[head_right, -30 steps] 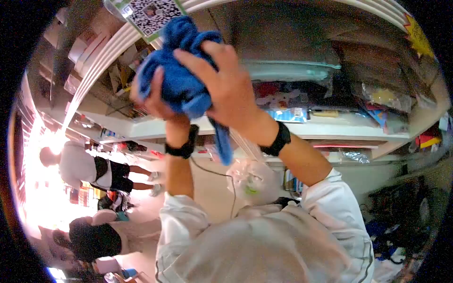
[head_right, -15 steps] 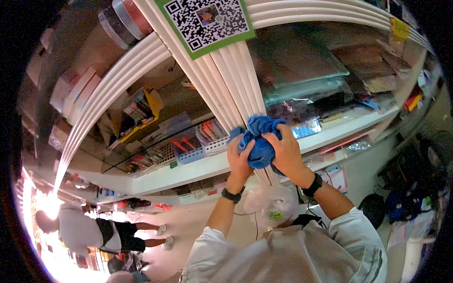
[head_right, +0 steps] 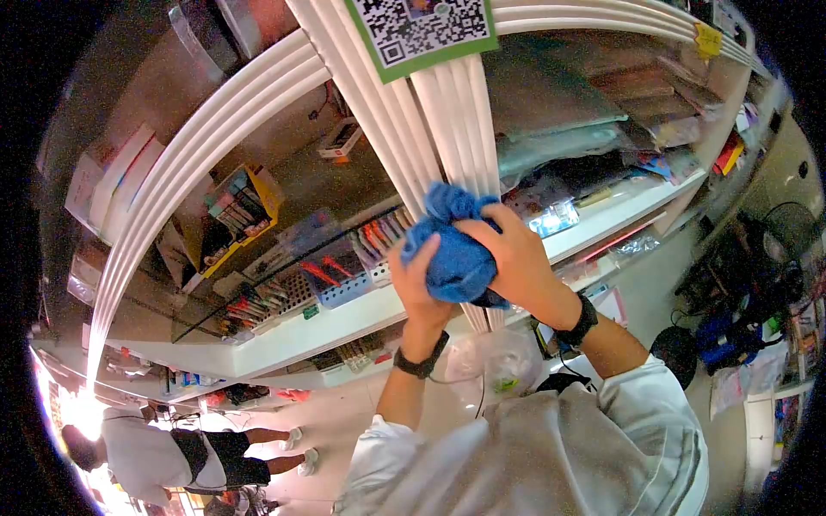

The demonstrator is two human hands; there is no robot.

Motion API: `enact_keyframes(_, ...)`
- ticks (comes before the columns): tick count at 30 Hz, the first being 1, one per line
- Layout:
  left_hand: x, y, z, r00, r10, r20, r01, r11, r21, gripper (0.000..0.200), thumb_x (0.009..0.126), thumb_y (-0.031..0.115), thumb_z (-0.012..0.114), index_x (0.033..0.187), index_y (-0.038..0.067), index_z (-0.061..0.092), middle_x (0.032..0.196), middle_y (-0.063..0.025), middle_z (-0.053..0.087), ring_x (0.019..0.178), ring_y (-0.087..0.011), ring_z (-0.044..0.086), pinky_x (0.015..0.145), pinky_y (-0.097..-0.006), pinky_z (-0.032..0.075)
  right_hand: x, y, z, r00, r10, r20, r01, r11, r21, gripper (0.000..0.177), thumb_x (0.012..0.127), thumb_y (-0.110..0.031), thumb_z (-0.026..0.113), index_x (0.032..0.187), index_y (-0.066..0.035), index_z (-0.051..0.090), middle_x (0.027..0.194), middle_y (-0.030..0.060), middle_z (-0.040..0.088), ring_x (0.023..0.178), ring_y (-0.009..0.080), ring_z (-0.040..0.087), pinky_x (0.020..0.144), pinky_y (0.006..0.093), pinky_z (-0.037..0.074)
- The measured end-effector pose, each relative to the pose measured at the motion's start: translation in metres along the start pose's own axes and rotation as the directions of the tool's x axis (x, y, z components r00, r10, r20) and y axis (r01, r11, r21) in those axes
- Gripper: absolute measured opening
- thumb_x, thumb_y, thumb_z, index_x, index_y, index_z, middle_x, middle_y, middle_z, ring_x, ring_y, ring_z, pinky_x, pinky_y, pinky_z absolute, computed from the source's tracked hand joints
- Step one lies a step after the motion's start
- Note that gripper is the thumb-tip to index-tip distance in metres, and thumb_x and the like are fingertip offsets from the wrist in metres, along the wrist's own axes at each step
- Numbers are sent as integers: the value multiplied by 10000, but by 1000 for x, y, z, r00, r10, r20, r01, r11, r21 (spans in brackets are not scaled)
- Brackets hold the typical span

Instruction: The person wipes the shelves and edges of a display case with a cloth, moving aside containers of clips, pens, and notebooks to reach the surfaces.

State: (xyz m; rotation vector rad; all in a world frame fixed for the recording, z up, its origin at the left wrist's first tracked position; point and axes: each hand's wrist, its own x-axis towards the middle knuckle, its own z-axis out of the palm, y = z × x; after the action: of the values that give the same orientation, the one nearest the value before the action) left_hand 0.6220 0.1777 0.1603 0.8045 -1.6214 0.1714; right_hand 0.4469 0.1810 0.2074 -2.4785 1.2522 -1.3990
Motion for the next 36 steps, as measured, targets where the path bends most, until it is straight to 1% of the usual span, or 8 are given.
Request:
enact_keyframes(5, -21, -2, -5, 999, -47, 16, 48, 998, -28, 634, 664, 168, 842, 1259, 127, 627, 1167, -230, 598, 1006, -422, 595, 859, -474, 503, -11, -2, 13, 999, -27, 35, 25, 998, 57, 619, 660, -143, 827, 1246, -141, 628, 1138, 184, 576, 1016, 399, 613, 835, 433, 534)
enact_keyframes(10, 16, 7, -5, 986, -91, -140, 95, 995, 18, 649, 695, 202, 844, 1274, 53, 593, 1193, -237, 600, 1075, -444, 569, 923, -490, 469, 31, -37, 13, 986, 0, -165, 18, 994, 109, 722, 713, -79, 762, 1388, -94, 507, 1193, 195, 522, 1023, 413, 586, 823, 454, 515)
enact_keyframes(12, 31, 3, -6, 980, -79, -181, 90, 994, 55, 642, 722, 225, 833, 1273, 15, 577, 1201, -241, 597, 1126, -445, 546, 974, -494, 435, 41, -39, 20, 991, 2, -132, -6, 1000, -25, 713, 721, -53, 735, 1390, -77, 492, 1171, 193, 520, 1015, 411, 584, 805, 451, 519)
enact_keyframes(17, -24, -16, -3, 936, -344, -82, 347, 937, 35, 630, 726, 158, 825, 1278, 5, 562, 1229, -218, 580, 1156, -374, 554, 1021, -435, 417, 28, -38, 41, 978, 152, 139, -135, 983, -126, 626, 692, -44, 723, 1282, -70, 514, 1117, 140, 540, 1016, 365, 594, 748, 451, 531)
enact_keyframes(21, -67, -7, -19, 887, -449, 105, 444, 893, 68, 627, 681, 132, 849, 1244, 31, 592, 1195, -210, 611, 1114, -397, 585, 1001, -452, 445, -10, -4, 58, 929, 132, 345, -191, 971, 144, 463, 714, -76, 738, 1150, -56, 586, 1016, 160, 585, 905, 395, 626, 729, 465, 516)
enact_keyframes(26, -67, 7, -38, 937, -322, 132, 314, 946, 77, 662, 636, 143, 874, 1243, 78, 616, 1104, -222, 599, 956, -396, 601, 827, -438, 513, -27, -9, 39, 931, 49, 362, -137, 966, 221, 671, 685, -144, 818, 1308, -84, 576, 1015, 141, 602, 902, 367, 641, 755, 396, 533)
enact_keyframes(33, 29, 19, -36, 999, 19, -34, -14, 990, 142, 507, 743, 145, 779, 1222, 58, 641, 1171, -220, 602, 1077, -381, 577, 964, -446, 455, 33, -37, -10, 969, -166, -180, 191, 972, 133, 663, 664, -129, 799, 1296, -91, 600, 1110, 132, 605, 991, 358, 643, 799, 418, 552)
enact_keyframes(36, 52, 0, -11, 998, -46, -43, 53, 980, 194, 552, 722, 182, 790, 1228, 44, 619, 1169, -228, 601, 1074, -412, 557, 946, -457, 452, 50, -24, 21, 962, -116, -245, 113, 993, -28, 536, 713, -67, 725, 1237, -43, 615, 1054, 148, 617, 964, 357, 638, 793, 416, 543)
